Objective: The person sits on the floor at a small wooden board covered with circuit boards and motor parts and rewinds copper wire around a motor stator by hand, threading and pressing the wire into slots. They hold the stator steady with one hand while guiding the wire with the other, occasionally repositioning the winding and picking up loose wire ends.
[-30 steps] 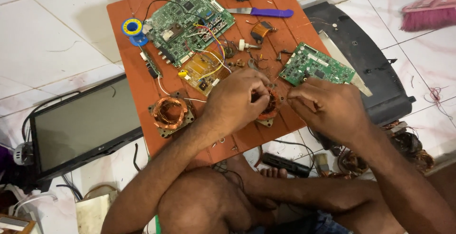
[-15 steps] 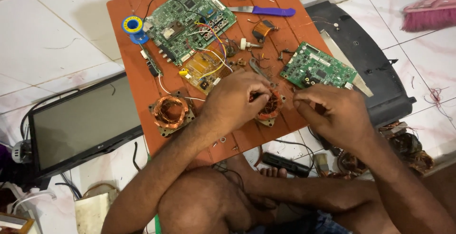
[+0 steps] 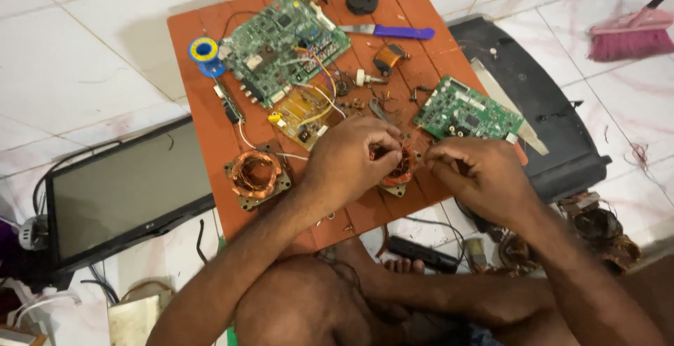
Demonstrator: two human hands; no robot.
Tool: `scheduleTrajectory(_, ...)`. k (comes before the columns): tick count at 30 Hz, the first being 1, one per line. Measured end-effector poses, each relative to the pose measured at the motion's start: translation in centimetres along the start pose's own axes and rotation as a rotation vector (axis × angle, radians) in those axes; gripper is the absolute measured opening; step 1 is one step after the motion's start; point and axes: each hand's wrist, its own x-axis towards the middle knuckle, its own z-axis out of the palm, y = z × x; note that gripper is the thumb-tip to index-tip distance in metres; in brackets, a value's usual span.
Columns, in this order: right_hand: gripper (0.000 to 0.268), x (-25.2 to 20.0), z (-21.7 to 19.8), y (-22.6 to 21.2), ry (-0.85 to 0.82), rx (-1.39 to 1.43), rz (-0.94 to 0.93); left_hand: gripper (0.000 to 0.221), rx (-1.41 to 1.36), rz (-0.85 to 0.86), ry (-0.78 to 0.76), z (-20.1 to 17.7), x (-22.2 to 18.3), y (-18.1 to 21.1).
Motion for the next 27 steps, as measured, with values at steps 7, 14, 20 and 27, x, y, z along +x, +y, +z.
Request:
scheduleTrajectory(7,0.016,0.2,-0.1,-0.7,-0.012,-0.03,0.02,0.011,-0.089,-0.127,0.018,1.0,0.5,-0.1)
scheduleTrajectory(14,0.011,0.4,0.1,-0.3,-0.038,-0.115,0.041,0.01,-0.1,-0.135,0.006,0.9,0.7,0.3)
scheduleTrajectory(20,0.012,0.3,0.4,0.1,-0.05,-0.171,0.014,0.008,-0.194,-0.057,0.091,1.0,0.7,0.1)
scheduleTrajectory(27,0.013,0.7,-0.5,-1.3,0.038,-0.188,-0.004,0.009,-0.343,-0.041,0.126,0.1,1.1,0.4)
